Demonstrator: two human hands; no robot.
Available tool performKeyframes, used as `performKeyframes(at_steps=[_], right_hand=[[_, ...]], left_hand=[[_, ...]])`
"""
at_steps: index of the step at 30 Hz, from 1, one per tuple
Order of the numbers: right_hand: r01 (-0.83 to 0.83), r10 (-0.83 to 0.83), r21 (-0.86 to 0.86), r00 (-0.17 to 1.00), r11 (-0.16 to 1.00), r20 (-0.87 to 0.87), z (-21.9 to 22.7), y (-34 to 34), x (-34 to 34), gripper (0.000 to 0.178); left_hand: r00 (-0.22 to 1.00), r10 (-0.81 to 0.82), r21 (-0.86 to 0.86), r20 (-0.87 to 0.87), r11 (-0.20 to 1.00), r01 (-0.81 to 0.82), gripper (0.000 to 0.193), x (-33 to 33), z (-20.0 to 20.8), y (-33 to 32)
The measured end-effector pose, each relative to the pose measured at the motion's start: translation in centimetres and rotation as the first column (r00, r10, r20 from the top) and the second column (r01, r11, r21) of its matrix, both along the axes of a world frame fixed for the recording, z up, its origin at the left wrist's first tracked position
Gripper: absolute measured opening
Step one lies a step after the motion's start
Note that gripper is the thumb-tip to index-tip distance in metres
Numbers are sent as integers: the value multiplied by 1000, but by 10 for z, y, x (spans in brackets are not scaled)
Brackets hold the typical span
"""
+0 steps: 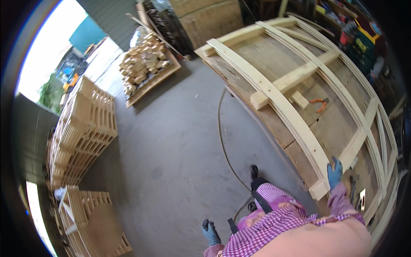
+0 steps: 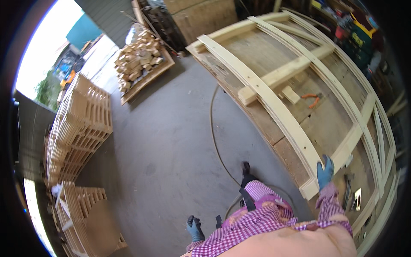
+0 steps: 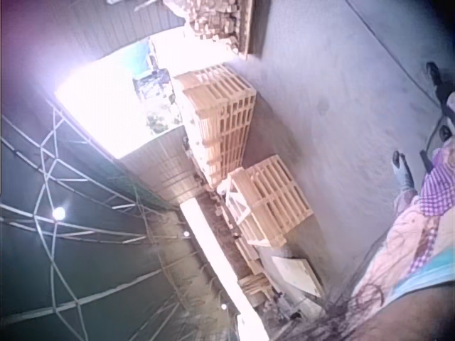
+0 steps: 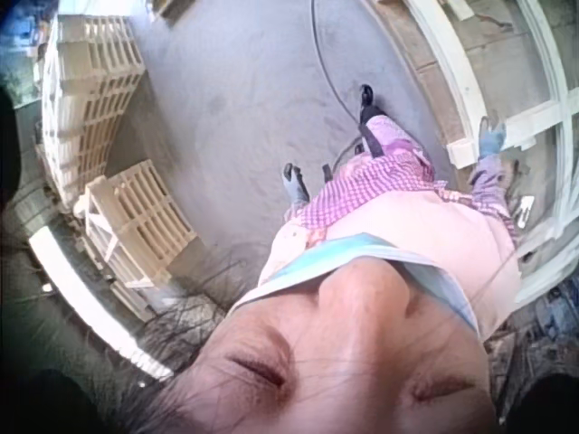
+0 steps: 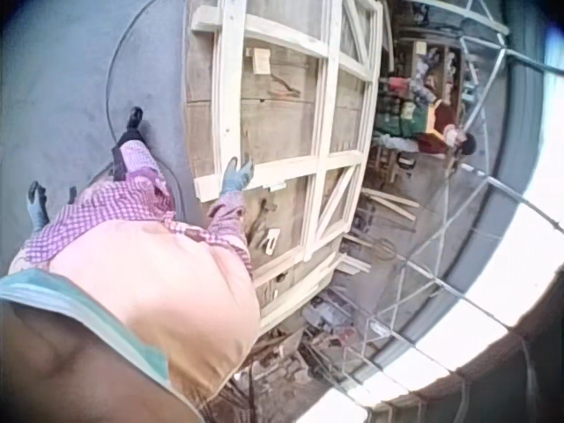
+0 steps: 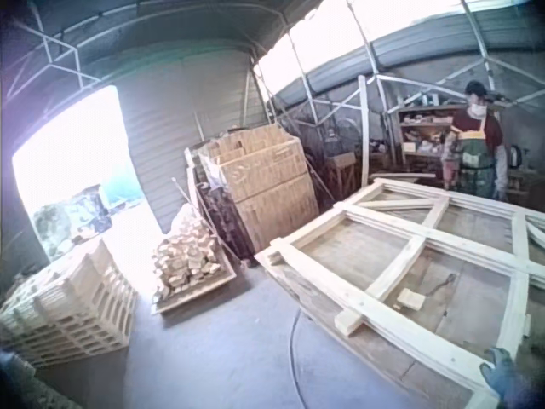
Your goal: The person assembles a wooden frame by placing small wooden blocks and planks onto a larger frame and securing them with a nail gun. They repeatedly position pieces and drive nails to join the components.
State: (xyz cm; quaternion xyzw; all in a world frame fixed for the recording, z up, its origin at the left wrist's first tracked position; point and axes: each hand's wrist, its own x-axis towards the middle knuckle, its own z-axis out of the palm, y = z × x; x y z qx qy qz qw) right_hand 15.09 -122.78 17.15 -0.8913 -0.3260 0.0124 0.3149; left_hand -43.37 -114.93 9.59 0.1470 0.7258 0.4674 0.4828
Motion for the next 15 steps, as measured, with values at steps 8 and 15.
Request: performKeyframes(at_steps=[8, 15], right_hand=[[86, -86, -1, 993, 996, -79, -27, 219, 34, 38], [-132, 146, 86, 969, 988, -199, -48, 364, 25, 38]], left_hand=[[970, -240, -169, 27, 956, 241, 34, 33, -7, 182], [958, -273, 133, -90, 950, 283, 38, 102, 34, 386]])
